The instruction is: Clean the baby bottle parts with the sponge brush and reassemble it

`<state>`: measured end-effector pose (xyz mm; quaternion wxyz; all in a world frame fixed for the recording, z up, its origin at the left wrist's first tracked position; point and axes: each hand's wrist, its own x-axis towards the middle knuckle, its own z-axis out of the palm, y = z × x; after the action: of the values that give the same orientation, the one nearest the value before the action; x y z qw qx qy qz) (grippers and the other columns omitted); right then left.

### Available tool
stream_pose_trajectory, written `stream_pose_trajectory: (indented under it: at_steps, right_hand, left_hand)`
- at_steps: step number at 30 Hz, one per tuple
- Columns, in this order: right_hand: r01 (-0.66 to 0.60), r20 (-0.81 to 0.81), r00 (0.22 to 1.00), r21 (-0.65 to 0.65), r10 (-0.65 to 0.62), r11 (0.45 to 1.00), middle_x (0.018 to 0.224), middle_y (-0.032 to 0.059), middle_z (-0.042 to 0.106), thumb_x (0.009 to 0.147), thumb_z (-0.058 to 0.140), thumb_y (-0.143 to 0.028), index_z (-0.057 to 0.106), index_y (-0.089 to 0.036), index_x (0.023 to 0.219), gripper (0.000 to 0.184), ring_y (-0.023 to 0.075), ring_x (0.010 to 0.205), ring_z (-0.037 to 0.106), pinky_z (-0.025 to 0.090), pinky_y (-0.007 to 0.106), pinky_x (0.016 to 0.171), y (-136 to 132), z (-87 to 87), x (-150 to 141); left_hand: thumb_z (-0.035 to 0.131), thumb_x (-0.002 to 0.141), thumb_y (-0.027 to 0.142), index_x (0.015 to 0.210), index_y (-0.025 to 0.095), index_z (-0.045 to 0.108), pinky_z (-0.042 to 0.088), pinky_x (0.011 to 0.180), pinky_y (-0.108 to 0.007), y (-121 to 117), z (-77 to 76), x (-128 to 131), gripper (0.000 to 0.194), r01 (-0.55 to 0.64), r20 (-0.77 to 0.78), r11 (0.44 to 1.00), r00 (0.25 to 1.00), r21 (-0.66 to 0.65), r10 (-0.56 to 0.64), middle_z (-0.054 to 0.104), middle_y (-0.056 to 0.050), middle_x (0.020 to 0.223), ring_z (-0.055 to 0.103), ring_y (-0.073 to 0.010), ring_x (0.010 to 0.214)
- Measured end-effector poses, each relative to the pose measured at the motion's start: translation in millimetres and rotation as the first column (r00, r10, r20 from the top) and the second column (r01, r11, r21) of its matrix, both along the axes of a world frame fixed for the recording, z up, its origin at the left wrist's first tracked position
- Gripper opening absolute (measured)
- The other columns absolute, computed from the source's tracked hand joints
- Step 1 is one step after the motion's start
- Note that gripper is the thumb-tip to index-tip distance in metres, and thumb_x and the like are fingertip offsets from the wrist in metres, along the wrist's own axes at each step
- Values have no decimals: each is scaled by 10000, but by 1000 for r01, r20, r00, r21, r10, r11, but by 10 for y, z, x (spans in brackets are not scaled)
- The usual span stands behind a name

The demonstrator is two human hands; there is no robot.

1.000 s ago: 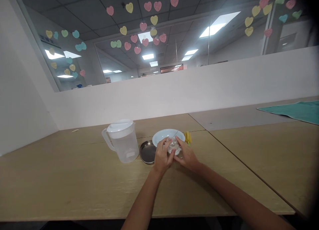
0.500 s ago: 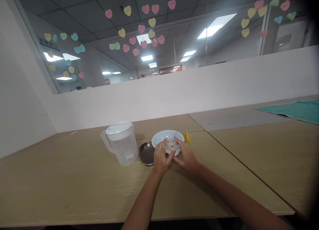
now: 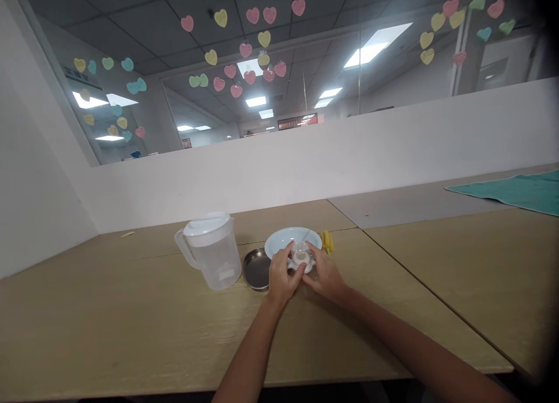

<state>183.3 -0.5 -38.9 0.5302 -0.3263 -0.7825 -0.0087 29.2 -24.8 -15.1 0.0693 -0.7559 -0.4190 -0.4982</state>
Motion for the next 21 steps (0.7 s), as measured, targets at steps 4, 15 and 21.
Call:
stream_pose_trajectory:
  at_steps: [4, 15, 21]
  right_hand:
    - [17, 1, 1000, 29, -17, 999, 1095, 170, 596, 790, 548, -429, 340, -80, 1337, 682, 308, 961, 578, 493, 464, 790, 12, -25, -12]
    - [61, -11, 998, 56, -60, 997, 1038, 167, 614, 777, 548, -386, 443, -99, 1212, 531, 315, 945, 580, 488, 467, 782, -36, 24, -65]
    - [110, 4, 994, 63, -111, 992, 979, 164, 624, 767, 555, -407, 498, -108, 1108, 457, 332, 956, 571, 483, 488, 794, -19, -9, -70]
  left_hand:
    - [555, 830, 390, 1293, 187, 441, 445, 792, -322, 6, -7, -1, 518, -9, -3, 1000, 1000, 18, 9, 613, -45, 904, 563, -170, 826]
    - [542, 834, 397, 1284, 171, 459, 496, 767, -300, -33, -33, 0, 510, -41, 24, 999, 999, 30, 40, 653, -75, 989, 623, -164, 809]
    - [555, 814, 412, 1257, 174, 483, 510, 739, -291, -32, 8, -21, 508, -38, 5, 999, 999, -7, 38, 658, -69, 982, 636, -160, 776]
